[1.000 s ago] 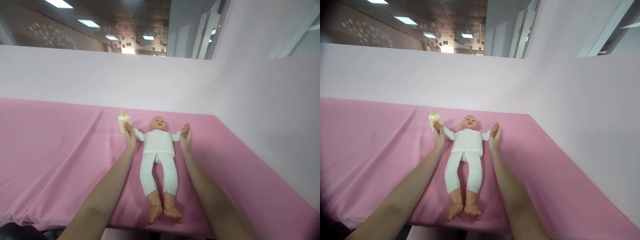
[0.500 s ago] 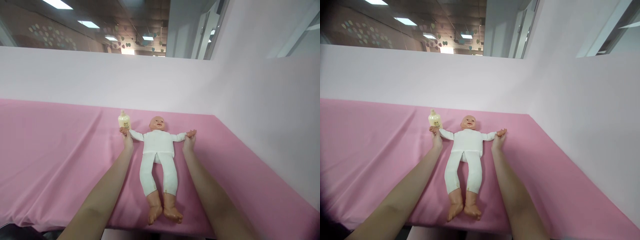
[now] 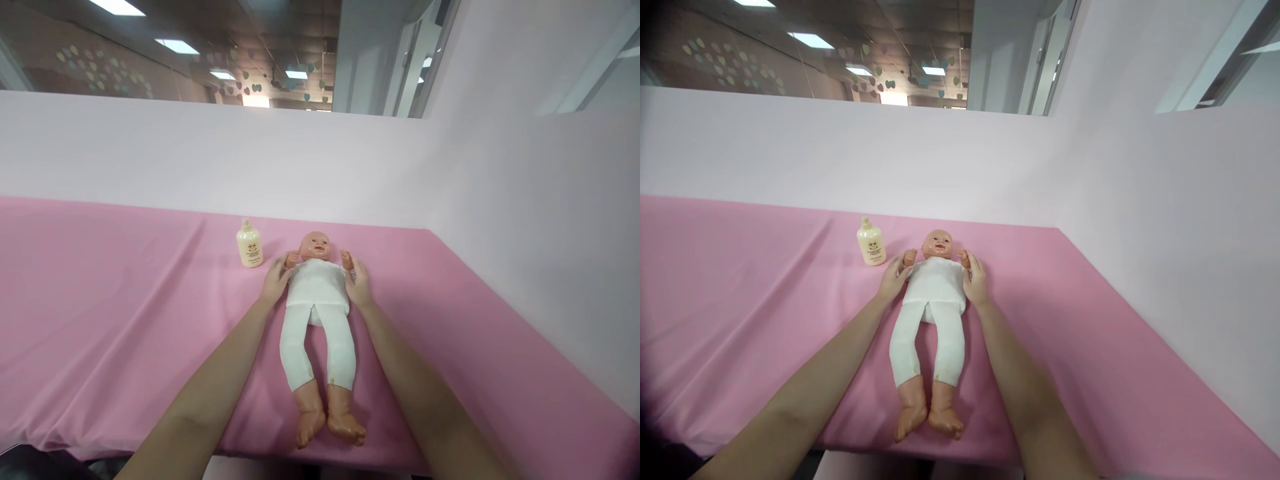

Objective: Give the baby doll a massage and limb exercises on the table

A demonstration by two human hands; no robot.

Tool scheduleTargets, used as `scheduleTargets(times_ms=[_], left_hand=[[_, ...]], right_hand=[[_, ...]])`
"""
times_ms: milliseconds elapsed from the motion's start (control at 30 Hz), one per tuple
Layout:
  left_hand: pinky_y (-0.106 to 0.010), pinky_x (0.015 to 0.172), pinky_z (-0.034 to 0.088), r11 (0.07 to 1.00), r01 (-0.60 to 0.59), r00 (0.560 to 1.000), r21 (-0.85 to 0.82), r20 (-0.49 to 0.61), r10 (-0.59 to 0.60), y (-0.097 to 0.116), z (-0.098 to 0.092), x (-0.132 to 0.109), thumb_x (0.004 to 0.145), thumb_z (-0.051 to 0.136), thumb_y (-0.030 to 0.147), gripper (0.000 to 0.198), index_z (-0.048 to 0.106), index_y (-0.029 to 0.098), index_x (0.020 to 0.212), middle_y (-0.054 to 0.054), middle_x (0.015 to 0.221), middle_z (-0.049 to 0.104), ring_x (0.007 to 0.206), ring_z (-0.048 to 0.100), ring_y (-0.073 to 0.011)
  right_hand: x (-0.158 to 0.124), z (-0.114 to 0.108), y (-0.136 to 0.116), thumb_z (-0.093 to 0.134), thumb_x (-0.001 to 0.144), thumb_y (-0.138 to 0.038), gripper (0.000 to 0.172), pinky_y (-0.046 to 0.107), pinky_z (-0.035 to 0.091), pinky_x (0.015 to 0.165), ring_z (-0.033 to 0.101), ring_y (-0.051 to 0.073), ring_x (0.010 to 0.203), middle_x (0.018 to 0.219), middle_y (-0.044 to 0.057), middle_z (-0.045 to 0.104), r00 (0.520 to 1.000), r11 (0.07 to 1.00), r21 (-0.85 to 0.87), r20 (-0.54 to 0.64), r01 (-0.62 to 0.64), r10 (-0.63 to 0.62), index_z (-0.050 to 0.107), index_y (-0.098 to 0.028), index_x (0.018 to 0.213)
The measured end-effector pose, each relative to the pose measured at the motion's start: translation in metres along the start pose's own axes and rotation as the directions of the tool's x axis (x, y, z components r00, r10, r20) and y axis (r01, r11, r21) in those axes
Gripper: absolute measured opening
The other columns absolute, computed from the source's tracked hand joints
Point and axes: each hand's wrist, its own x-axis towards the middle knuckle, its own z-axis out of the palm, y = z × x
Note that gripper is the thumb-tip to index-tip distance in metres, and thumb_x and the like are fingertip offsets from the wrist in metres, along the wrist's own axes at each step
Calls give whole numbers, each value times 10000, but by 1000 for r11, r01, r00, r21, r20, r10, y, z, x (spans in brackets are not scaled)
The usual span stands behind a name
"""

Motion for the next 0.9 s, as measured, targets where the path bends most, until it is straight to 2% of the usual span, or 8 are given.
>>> scheduleTargets(times_ms=[133,200,300,433,533,633,733,900], left_hand=[[-412,1119,393,981,-141,972,133,204,112,1,5,-2,962,495,297,434,549,249,1390,-82,1338,581,1270,509,-240],[-422,1136,376,972,-174,963,155,235,135,1,7,-2,973,469,277,419,561,249,1381,-83,1328,584,1272,502,-238],[-440,1143,367,972,-173,965,161,226,134,2,8,-2,971,470,267,420,561,254,1380,-85,1322,587,1263,508,-240],[-440,1144,367,987,-103,981,127,176,80,4,4,-2,960,496,295,432,551,246,1385,-88,1331,590,1278,506,-247],[-452,1131,380,998,-22,997,54,77,17,5,0,-1,941,528,318,486,505,235,1419,-102,1350,586,1298,503,-262],[-445,1101,413,994,49,998,-93,-46,-54,4,-4,0,934,545,334,517,467,219,1432,-114,1363,582,1287,529,-265],[-411,1065,452,960,129,971,-250,-165,-173,2,-7,0,940,548,351,546,415,207,1449,-133,1390,559,1260,560,-256],[-359,1110,417,892,163,880,-421,-347,-324,-7,-14,5,930,577,340,543,384,236,1427,-123,1469,481,1332,509,-225]], right_hand=[[3,1,-5,426,840,-71,621,467,413,1109,538,243,1248,1346,68,608,971,992,-83,226,99,-78,505,-265,1425],[4,1,-7,407,801,-31,666,471,421,1095,546,243,1229,1336,61,615,947,988,-95,308,125,-90,522,-269,1412],[5,1,-8,402,783,-20,690,476,419,1093,541,244,1232,1345,48,607,942,985,-106,322,139,-98,523,-281,1410],[3,0,-5,412,820,-55,652,476,414,1104,533,249,1245,1351,56,602,961,987,-111,261,118,-85,503,-281,1425],[1,-1,2,446,881,-138,586,487,394,1128,520,254,1281,1385,74,580,986,994,-81,155,75,-62,460,-268,1452],[1,-1,9,485,915,-238,566,492,382,1146,495,252,1333,1439,104,534,999,1000,2,42,1,-1,409,-237,1476],[3,-3,12,523,914,-311,608,477,347,1178,437,239,1402,1508,126,462,993,985,144,-53,-96,105,363,-209,1492],[10,-10,9,571,848,-286,692,446,350,1177,404,222,1431,1559,132,391,955,931,326,-184,-163,231,336,-210,1495]])
